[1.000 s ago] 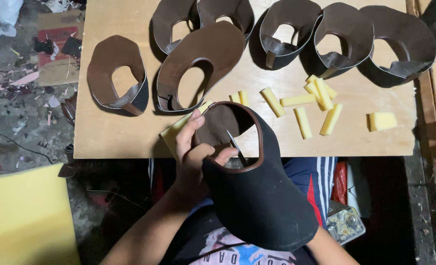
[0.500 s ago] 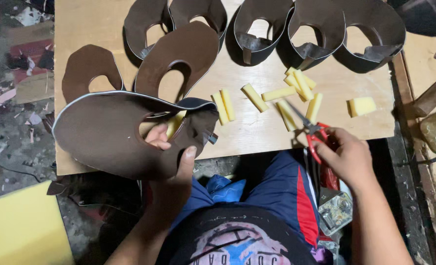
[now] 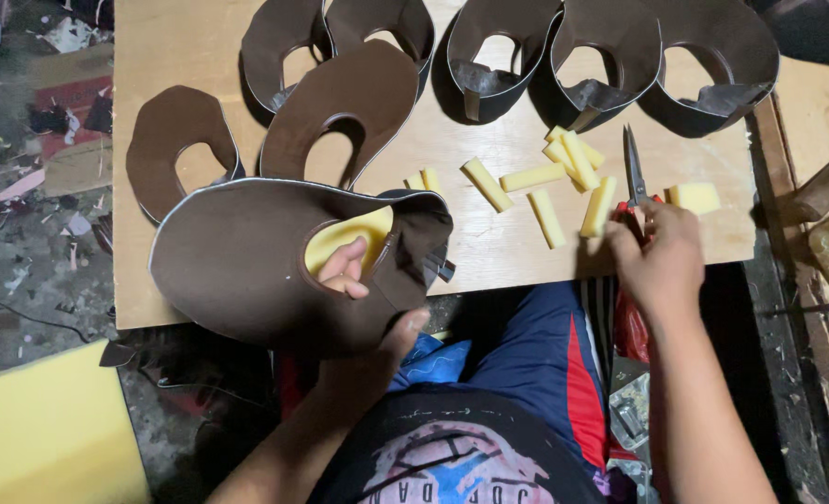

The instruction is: The person sits at a workbench assembling shoe uppers, turning each upper inside out and pressing its edges, then fitting yellow foam pieces into the toe area of the upper. They pick up foam strips, cut a piece with scissors, and insert the foam into the next upper.

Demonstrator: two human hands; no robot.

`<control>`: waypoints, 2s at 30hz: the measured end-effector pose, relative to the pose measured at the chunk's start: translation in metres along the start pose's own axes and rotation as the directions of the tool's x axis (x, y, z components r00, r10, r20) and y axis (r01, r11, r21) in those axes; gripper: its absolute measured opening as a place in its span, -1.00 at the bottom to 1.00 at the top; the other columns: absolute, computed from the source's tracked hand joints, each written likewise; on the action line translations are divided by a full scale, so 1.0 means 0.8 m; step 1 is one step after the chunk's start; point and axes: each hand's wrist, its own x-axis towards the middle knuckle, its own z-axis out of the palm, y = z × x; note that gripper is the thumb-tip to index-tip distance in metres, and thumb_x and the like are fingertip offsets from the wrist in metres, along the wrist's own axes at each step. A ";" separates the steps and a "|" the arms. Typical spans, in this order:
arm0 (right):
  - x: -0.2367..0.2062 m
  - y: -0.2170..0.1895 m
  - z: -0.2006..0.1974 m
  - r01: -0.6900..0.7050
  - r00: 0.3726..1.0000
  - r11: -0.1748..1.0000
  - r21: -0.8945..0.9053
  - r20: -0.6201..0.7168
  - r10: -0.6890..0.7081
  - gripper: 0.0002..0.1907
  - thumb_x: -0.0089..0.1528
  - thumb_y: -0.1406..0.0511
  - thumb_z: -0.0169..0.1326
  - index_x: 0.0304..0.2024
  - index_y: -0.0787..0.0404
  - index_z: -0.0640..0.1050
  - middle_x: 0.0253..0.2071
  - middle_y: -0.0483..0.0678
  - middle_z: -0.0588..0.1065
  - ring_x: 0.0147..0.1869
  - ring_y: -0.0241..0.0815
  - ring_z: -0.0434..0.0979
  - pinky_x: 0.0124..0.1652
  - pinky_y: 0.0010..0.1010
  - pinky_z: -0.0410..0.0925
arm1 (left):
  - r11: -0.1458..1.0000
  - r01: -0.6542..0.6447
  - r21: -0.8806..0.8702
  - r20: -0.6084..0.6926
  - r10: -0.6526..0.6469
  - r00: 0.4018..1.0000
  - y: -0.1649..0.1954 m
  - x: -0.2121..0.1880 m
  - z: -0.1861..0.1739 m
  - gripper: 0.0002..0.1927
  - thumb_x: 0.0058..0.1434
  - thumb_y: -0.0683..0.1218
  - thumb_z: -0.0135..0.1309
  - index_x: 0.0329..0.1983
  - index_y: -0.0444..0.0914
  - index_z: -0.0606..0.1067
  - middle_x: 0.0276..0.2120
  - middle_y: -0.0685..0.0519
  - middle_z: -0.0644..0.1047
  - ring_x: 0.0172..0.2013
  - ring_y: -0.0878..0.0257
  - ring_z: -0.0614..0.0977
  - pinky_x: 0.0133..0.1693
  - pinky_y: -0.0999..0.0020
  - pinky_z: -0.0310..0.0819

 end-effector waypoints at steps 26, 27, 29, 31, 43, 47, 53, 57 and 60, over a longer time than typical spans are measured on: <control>-0.118 -0.120 0.058 -0.155 0.819 0.743 0.652 0.505 -0.272 -0.78 0.25 0.38 0.10 -0.08 0.34 0.62 -0.22 -0.09 0.64 -0.12 -0.40 0.56 -0.07 -0.51 0.44 | 0.737 0.622 -0.264 0.239 -0.575 0.783 -0.047 -0.022 0.047 -0.48 0.08 -0.16 0.36 -0.05 -0.35 0.29 -0.29 0.06 0.47 -0.30 0.43 0.49 -0.26 0.51 0.43; -0.117 -0.119 0.059 -0.172 0.822 0.745 0.644 0.510 -0.251 -0.79 0.26 0.38 0.11 -0.08 0.34 0.63 -0.22 -0.09 0.64 -0.13 -0.40 0.56 -0.08 -0.51 0.44 | 0.714 0.642 -0.278 0.243 -0.595 0.767 -0.053 -0.025 0.046 -0.53 0.09 -0.17 0.32 -0.07 -0.33 0.29 -0.30 0.07 0.48 -0.31 0.42 0.50 -0.26 0.52 0.43; -0.115 -0.117 0.060 -0.204 0.828 0.749 0.630 0.520 -0.212 -0.79 0.26 0.37 0.12 -0.08 0.32 0.63 -0.23 -0.08 0.63 -0.15 -0.39 0.56 -0.09 -0.50 0.43 | 0.668 0.678 -0.306 0.251 -0.630 0.735 -0.067 -0.031 0.042 -0.60 0.12 -0.20 0.25 -0.10 -0.28 0.30 -0.32 0.08 0.50 -0.32 0.42 0.52 -0.27 0.53 0.43; -0.112 -0.113 0.061 -0.063 0.854 0.798 0.599 0.447 -0.268 -0.79 0.25 0.39 0.12 -0.08 0.33 0.64 -0.23 -0.08 0.61 -0.14 -0.38 0.57 -0.10 -0.49 0.43 | 0.645 0.737 -0.201 0.263 -0.689 0.675 -0.077 -0.036 0.037 -0.76 0.18 -0.20 0.21 -0.20 -0.30 0.38 -0.41 0.07 0.47 -0.42 0.39 0.45 -0.38 0.50 0.31; -0.115 -0.111 0.074 -0.102 0.824 0.771 0.629 0.488 -0.289 -0.83 0.19 0.44 0.11 -0.16 0.33 0.60 -0.26 -0.09 0.58 -0.19 -0.38 0.54 -0.16 -0.51 0.43 | 0.676 0.705 -0.216 0.280 -0.649 0.708 -0.072 -0.041 0.035 -0.78 0.19 -0.18 0.27 -0.34 -0.27 0.41 -0.49 0.18 0.45 -0.46 0.46 0.42 -0.41 0.52 0.30; -0.119 -0.108 0.078 -0.141 0.808 0.810 0.569 0.539 -0.238 -0.87 0.20 0.44 0.13 -0.21 0.35 0.63 -0.33 -0.11 0.59 -0.26 -0.39 0.51 -0.22 -0.52 0.42 | 0.638 0.727 -0.253 0.294 -0.665 0.686 -0.078 -0.040 0.038 -0.82 0.24 -0.14 0.21 -0.32 -0.30 0.44 -0.48 0.13 0.52 -0.47 0.43 0.45 -0.41 0.51 0.30; -0.102 -0.086 0.090 -0.230 0.867 0.754 0.615 0.482 -0.128 -0.87 0.25 0.42 0.12 -0.16 0.36 0.58 -0.30 -0.13 0.59 -0.24 -0.41 0.53 -0.18 -0.53 0.43 | 0.604 0.737 -0.302 0.347 -0.651 0.676 -0.029 -0.019 0.021 -0.82 0.32 -0.12 0.08 -0.15 -0.37 0.51 -0.25 -0.01 0.56 -0.22 0.31 0.53 -0.11 0.40 0.44; -0.092 -0.082 0.089 -0.116 0.850 0.788 0.604 0.470 -0.236 -0.73 0.18 0.43 0.16 -0.06 0.36 0.55 -0.21 -0.07 0.57 -0.14 -0.29 0.54 -0.11 -0.45 0.41 | 0.925 -0.259 0.279 0.408 0.130 0.904 0.047 -0.011 -0.018 -0.65 0.26 -0.19 0.14 0.09 -0.37 0.43 0.07 -0.28 0.47 0.08 -0.14 0.54 0.11 0.06 0.46; -0.101 -0.094 0.084 0.159 0.796 0.829 0.536 0.426 -0.429 -0.56 0.04 0.44 0.20 0.00 0.34 0.53 -0.15 0.00 0.56 -0.09 -0.13 0.60 -0.07 -0.38 0.42 | 0.936 -0.308 0.170 0.410 0.218 0.886 0.064 0.008 -0.018 -0.59 0.24 -0.22 0.17 0.12 -0.35 0.36 0.05 -0.27 0.46 0.06 -0.20 0.53 0.11 -0.03 0.44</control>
